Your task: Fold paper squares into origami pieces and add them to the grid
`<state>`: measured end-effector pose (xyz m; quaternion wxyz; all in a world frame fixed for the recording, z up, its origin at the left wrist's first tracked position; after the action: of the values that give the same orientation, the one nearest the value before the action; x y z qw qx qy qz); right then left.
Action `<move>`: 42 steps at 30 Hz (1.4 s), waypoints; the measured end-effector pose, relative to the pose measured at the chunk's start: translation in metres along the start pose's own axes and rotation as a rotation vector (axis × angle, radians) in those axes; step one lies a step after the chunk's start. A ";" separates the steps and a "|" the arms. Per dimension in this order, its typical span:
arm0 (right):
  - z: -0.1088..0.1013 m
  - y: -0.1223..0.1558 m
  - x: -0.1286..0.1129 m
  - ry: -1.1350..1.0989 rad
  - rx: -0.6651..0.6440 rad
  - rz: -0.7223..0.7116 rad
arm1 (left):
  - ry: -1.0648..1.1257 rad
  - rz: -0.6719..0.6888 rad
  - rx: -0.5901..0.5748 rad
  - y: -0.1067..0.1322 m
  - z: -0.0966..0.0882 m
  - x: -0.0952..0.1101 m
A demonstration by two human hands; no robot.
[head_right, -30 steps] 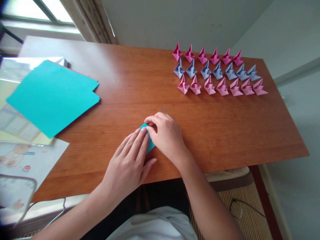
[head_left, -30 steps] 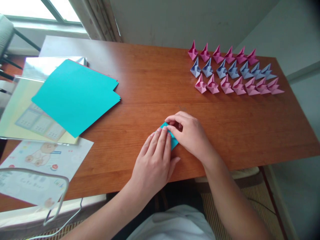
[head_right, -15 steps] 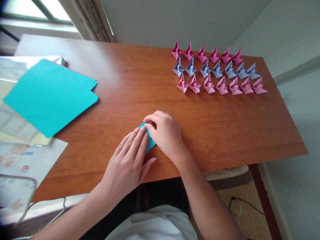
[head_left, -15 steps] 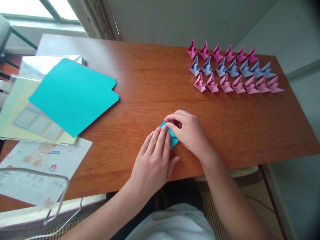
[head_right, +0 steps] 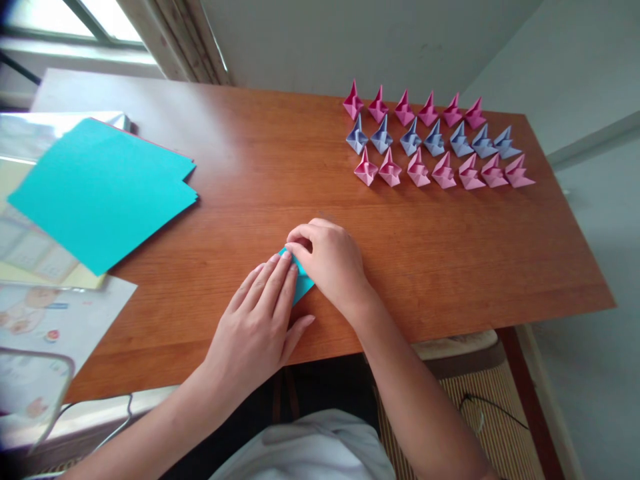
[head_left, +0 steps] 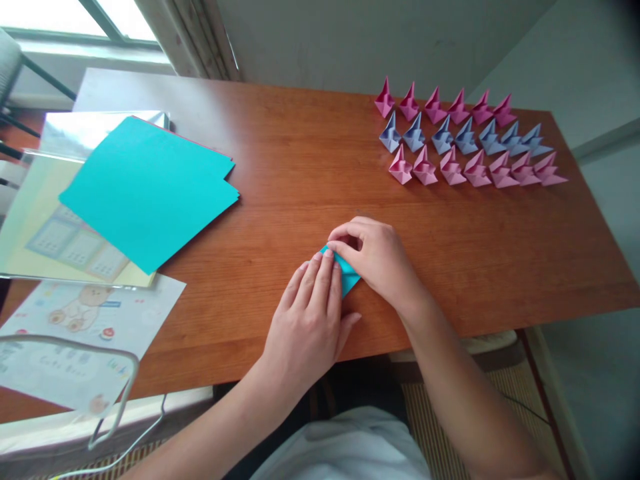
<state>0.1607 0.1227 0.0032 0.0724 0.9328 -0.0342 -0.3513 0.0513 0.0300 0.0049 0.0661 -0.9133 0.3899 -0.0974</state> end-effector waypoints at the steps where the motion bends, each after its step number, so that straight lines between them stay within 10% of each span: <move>1: 0.000 -0.001 -0.001 0.013 -0.002 0.000 | 0.001 -0.003 -0.013 0.000 0.000 0.000; 12: 0.003 -0.002 -0.002 0.046 0.007 0.024 | 0.027 -0.036 -0.054 0.009 0.001 0.026; 42: 0.004 0.000 0.000 0.028 0.026 -0.051 | 0.031 -0.025 -0.032 0.003 0.006 0.016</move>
<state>0.1585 0.1220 0.0005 0.0515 0.9391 -0.0139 -0.3394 0.0614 0.0161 0.0004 0.0441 -0.9174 0.3810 -0.1062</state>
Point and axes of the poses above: each hand's wrist, its own y-axis away from the middle knuckle, its own z-axis out of the palm, x = y × z, the point moved 7 cm from there along -y, towards the middle knuckle, and after that the axes turned 12 degrees about z, right-handed, at the moved point
